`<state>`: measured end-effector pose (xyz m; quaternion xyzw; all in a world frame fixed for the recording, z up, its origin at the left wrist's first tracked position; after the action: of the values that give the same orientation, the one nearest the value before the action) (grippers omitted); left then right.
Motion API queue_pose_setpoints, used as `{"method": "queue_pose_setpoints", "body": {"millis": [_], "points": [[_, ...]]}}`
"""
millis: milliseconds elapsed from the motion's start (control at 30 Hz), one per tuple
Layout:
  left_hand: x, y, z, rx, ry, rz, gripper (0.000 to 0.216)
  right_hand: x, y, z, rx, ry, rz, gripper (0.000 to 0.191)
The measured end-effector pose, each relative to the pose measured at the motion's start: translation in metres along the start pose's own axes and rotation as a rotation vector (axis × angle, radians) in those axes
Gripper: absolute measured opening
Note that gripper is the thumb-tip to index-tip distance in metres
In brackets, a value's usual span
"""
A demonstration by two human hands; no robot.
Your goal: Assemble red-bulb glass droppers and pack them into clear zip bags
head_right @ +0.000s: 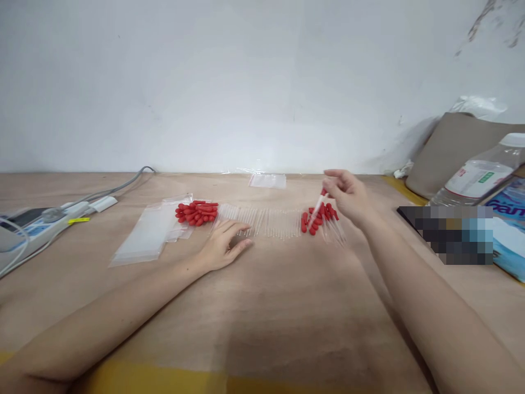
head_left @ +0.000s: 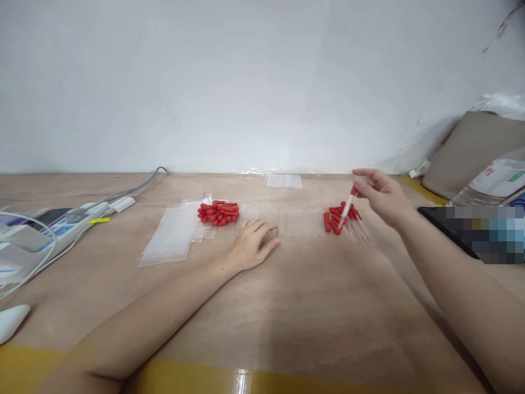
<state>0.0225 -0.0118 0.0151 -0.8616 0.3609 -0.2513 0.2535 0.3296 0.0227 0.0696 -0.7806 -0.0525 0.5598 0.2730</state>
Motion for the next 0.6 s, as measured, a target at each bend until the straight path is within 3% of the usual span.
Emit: {"method": "queue_pose_setpoints", "body": {"millis": [67, 133, 300, 467, 600], "points": [[0.001, 0.000, 0.001, -0.029, -0.007, -0.002, 0.023, 0.013, -0.013, -0.019, 0.073, 0.184, 0.001, 0.035], [0.001, -0.001, 0.002, -0.053, -0.017, -0.009, 0.019, 0.028, -0.018, -0.028, 0.047, 0.381, 0.020, 0.032], [0.000, -0.001, 0.002, -0.076, -0.037, -0.007, 0.016, 0.057, -0.012, -0.020, -0.054, 0.701, -0.027, 0.029], [0.000, -0.001, 0.003, -0.067, -0.039, -0.002, 0.017, 0.050, -0.009, -0.010, -0.027, 0.842, -0.147, 0.033], [0.000, 0.000, 0.005, -0.072, -0.045, -0.008, 0.017, 0.037, -0.019, 0.007, -0.274, 0.991, -0.284, 0.029]]}}
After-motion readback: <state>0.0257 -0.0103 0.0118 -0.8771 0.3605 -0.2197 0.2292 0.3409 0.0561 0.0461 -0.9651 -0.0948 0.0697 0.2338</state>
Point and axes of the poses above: each hand's wrist, its own y-axis away from the middle knuckle, its own z-axis out of the palm, x = y × z, the point moved 1 cm from there along -y, towards the middle knuckle, and after that the axes turned 4 degrees about x, right-handed, at the moved point
